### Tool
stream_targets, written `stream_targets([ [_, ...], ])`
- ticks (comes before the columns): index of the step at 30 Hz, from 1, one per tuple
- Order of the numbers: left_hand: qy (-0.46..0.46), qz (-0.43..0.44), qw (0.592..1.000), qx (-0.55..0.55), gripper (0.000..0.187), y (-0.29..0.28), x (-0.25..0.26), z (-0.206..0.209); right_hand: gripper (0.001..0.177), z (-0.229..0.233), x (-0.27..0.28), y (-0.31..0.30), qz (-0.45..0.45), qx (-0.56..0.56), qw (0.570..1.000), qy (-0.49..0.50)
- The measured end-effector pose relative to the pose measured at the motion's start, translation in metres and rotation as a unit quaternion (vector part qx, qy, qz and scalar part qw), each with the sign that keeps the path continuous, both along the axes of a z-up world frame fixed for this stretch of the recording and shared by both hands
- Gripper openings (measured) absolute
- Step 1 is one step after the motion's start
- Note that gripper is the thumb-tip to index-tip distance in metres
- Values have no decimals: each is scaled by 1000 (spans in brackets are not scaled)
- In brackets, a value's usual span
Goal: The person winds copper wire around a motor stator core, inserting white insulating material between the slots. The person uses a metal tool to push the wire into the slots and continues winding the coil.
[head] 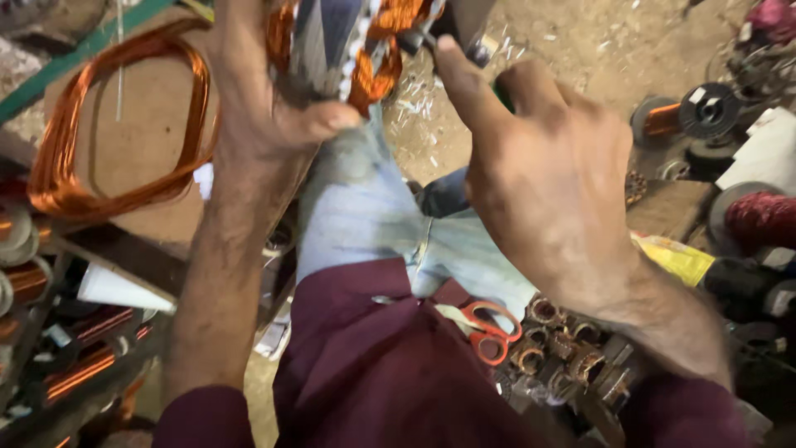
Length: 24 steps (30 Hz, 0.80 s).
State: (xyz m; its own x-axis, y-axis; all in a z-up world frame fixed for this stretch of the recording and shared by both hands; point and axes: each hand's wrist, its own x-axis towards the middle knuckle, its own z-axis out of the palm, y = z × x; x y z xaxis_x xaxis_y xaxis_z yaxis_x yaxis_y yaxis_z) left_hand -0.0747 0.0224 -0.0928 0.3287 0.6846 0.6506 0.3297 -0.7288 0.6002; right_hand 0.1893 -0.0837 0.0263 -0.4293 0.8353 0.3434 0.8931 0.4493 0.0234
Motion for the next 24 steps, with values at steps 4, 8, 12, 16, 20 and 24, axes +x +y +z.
stream_targets([
  [4,-57,-33,996,-62,111,-7,1,6,52,4,-10,24,34,-2,994,103],
  [8,-63,-24,990,-121,115,-9,-1,8,56,2,-11,30,36,-38,991,123],
  [12,-38,3,989,-140,125,-4,2,15,66,0,-8,15,-18,-39,999,-24],
  [16,-81,-47,985,-146,89,-8,-2,14,64,-5,-6,31,17,-29,995,93],
  [20,-217,-85,934,-272,53,14,-10,12,61,-6,1,37,32,-93,982,161],
  [24,-215,-119,908,-339,17,45,-4,-1,60,-8,6,27,21,-68,986,152],
])
